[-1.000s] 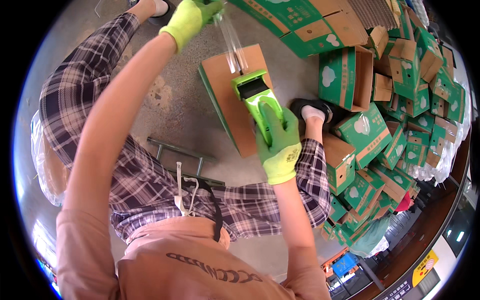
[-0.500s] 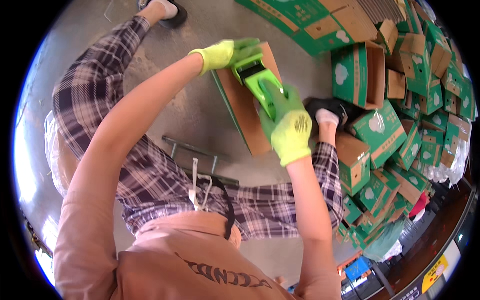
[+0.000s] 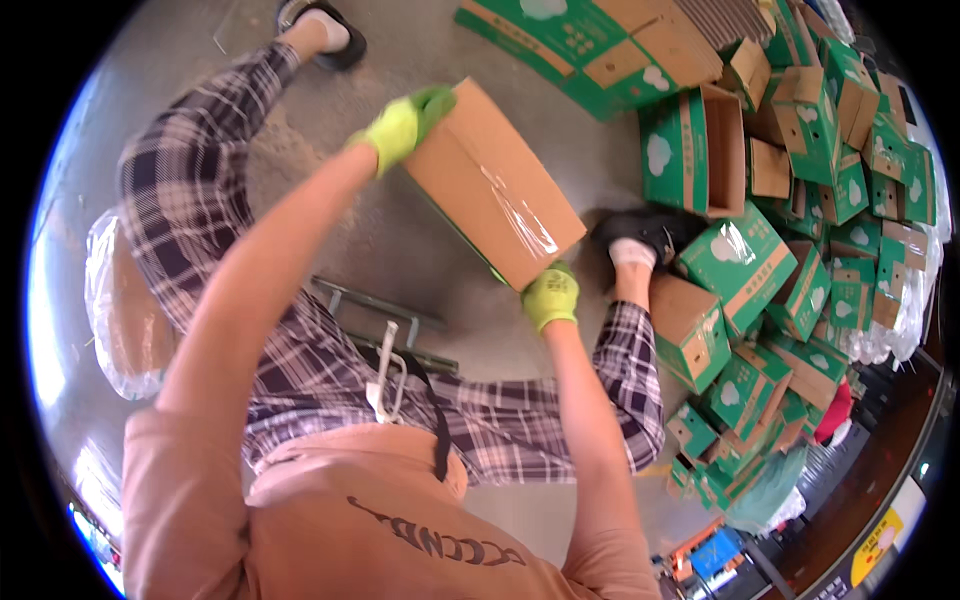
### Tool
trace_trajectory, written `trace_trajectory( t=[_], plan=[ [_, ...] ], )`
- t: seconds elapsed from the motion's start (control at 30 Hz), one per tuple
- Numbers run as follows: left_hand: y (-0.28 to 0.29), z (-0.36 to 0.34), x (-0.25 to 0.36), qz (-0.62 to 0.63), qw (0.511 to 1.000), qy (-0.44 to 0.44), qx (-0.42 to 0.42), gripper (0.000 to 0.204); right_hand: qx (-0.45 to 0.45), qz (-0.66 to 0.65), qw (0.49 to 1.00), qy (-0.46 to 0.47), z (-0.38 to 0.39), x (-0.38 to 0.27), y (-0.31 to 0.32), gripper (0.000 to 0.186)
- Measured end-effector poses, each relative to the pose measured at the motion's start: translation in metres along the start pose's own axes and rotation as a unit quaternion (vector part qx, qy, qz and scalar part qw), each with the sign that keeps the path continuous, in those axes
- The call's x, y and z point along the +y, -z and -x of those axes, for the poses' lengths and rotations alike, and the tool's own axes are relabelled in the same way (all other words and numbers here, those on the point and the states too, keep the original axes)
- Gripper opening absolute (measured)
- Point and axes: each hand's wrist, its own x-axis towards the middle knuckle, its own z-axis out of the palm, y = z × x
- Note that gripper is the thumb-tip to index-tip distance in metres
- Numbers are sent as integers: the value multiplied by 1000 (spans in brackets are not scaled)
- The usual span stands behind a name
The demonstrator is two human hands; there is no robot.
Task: The person sits on the floor and repeatedly picks up flat cardboard sheets, folds them into boxes, and seals them with a tape gun. The person places the finished boxes into a growing pile nearby.
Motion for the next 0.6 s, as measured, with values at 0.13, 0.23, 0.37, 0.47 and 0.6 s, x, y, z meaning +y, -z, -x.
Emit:
trace_trajectory(
  t=[0.13, 0.23, 0.37, 0.47, 0.6],
  plan=[
    [-14, 121, -69, 181, 947, 233, 127, 62, 154, -75, 977, -124, -65, 35, 130, 25],
    [24, 115, 27, -48, 983, 124, 128, 60, 278, -126, 952, 10, -109, 9, 223, 26],
    [25, 113, 51, -166, 985, -35, -37, 53, 18, -25, 997, 67, -190, -115, 279, 32],
    [6, 106, 52, -135, 990, -47, -17, 49, -178, 35, 983, 17, -243, -163, 244, 32],
    [0, 102, 54, -137, 989, -46, -27, 50, -301, 99, 948, 16, -250, -165, 258, 34]
  ],
)
